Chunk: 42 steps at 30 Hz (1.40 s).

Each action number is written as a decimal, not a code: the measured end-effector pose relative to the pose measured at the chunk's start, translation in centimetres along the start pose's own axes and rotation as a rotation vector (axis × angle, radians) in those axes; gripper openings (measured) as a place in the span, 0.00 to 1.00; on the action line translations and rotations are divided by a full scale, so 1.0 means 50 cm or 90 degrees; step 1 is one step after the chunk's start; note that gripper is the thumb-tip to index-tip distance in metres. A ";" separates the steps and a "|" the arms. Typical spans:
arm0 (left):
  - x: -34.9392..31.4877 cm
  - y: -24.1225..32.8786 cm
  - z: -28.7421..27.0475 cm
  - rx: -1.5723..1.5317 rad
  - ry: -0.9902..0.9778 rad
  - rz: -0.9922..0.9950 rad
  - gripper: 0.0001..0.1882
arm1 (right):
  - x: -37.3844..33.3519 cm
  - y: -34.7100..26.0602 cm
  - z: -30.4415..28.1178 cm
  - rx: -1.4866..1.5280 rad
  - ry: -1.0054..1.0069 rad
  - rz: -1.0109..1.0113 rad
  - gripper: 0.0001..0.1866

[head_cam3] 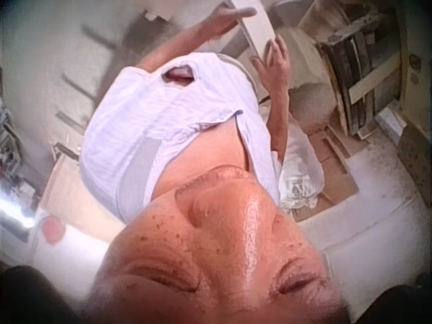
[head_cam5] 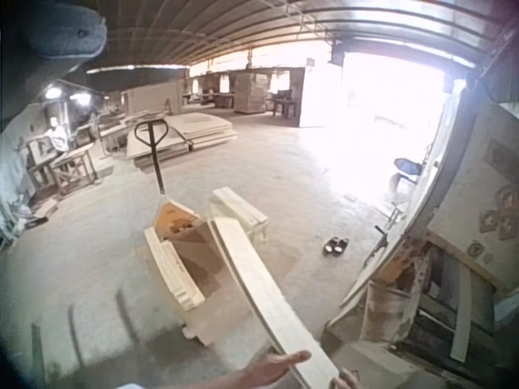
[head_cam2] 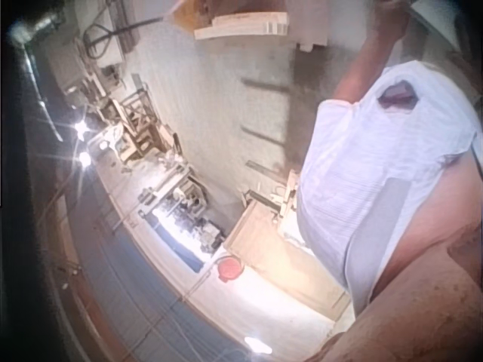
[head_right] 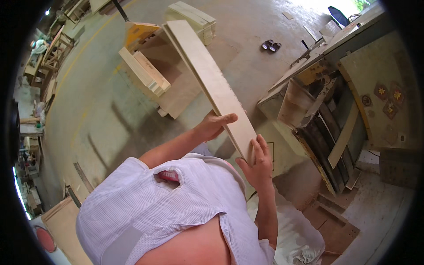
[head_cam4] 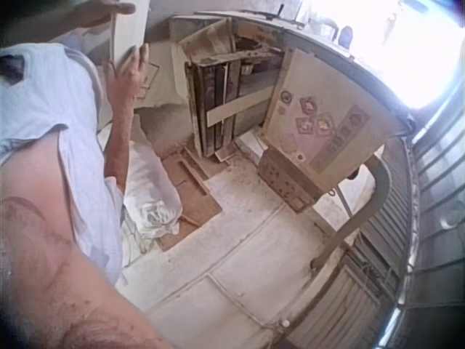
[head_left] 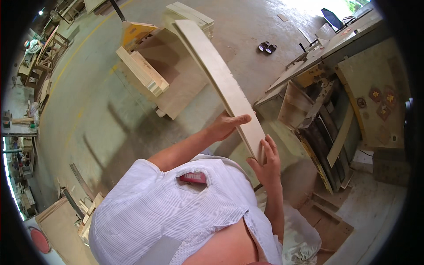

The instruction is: Feeding wood boards into an industrial machine and sorting them.

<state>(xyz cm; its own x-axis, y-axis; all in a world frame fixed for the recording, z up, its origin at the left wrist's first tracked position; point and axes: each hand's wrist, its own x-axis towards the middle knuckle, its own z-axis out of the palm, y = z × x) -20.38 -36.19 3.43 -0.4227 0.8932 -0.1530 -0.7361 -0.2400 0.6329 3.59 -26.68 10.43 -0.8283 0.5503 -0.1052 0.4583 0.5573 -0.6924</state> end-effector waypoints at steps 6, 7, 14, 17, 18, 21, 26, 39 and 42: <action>0.008 -0.021 0.007 0.015 -0.106 0.006 0.29 | -0.037 0.049 -0.056 0.333 -0.048 0.067 0.42; 0.011 -0.025 0.009 0.007 -0.128 0.004 0.31 | -0.040 0.061 -0.071 0.479 -0.076 0.102 0.41; 0.025 -0.088 -0.008 0.009 -0.115 -0.091 0.32 | -0.063 0.151 -0.171 0.546 -0.075 0.188 0.23; 0.025 -0.101 0.014 -0.020 -0.135 -0.090 0.30 | -0.059 0.144 -0.196 0.351 -0.019 0.224 0.21; 0.025 -0.103 0.017 -0.019 -0.139 -0.091 0.30 | -0.053 0.130 -0.197 0.248 0.017 0.236 0.20; 0.033 -0.110 0.033 0.011 -0.131 -0.142 0.31 | -0.074 0.128 -0.135 0.109 0.240 0.233 0.19; 0.043 -0.108 0.049 0.005 -0.162 -0.199 0.35 | -0.117 0.177 -0.084 0.078 0.321 0.153 0.19; 0.109 -0.123 0.116 0.010 -0.156 -0.185 0.31 | -0.409 0.283 -0.104 0.271 0.569 0.402 0.17; 0.141 -0.123 0.109 -0.037 -0.019 -0.216 0.25 | -0.464 0.282 -0.103 0.337 0.641 0.420 0.18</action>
<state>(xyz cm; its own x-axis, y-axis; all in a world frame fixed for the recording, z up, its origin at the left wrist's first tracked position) -15.99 -26.34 2.60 -0.1337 0.9361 -0.3254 -0.8611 0.0528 0.5057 30.94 -28.38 6.77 0.2081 0.9715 -0.1137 0.3100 -0.1757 -0.9344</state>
